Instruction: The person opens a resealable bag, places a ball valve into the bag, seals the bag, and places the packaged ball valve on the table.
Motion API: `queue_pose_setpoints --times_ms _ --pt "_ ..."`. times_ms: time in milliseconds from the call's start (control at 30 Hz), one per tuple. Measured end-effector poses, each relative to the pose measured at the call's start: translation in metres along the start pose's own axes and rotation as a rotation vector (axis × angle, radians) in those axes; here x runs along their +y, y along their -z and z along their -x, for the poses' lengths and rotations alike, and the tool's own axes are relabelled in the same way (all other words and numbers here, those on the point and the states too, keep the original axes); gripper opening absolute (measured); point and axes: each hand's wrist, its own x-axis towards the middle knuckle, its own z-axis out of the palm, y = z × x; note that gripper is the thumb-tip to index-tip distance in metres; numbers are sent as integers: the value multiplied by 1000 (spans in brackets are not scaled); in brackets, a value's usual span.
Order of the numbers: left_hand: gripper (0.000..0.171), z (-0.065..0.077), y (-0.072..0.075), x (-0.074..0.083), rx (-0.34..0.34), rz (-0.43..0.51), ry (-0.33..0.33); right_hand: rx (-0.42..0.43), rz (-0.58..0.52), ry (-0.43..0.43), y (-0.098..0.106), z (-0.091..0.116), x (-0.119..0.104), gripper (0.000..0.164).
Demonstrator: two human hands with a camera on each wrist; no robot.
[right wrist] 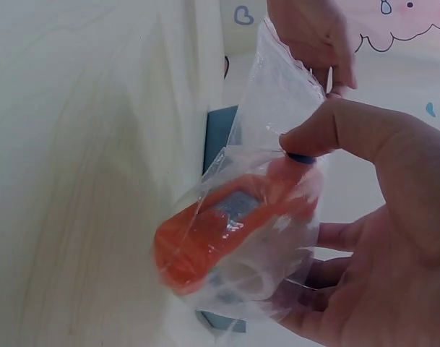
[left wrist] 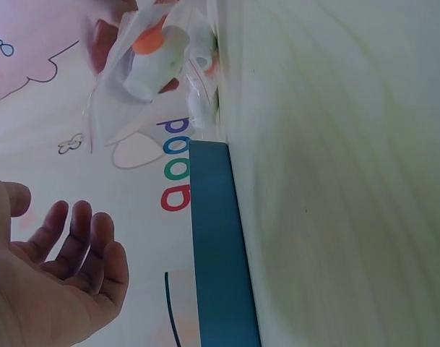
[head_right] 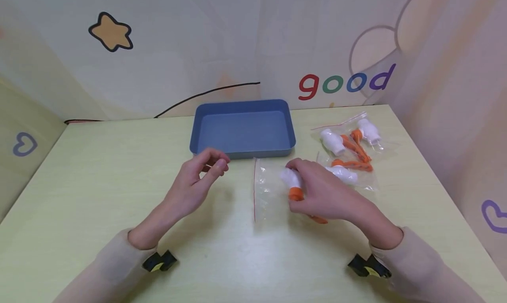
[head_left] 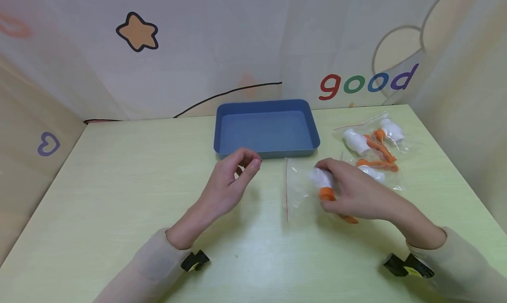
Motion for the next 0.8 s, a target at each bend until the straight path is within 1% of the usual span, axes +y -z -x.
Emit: queue_pose_setpoints --times_ms 400,600,800 --pt "11 3 6 -3 -79 -56 33 -99 91 15 11 19 21 63" --pt "9 4 7 -6 -116 -83 52 -153 110 5 17 31 34 61" --pt "9 4 9 -8 -175 -113 64 -198 111 -22 23 44 46 58"
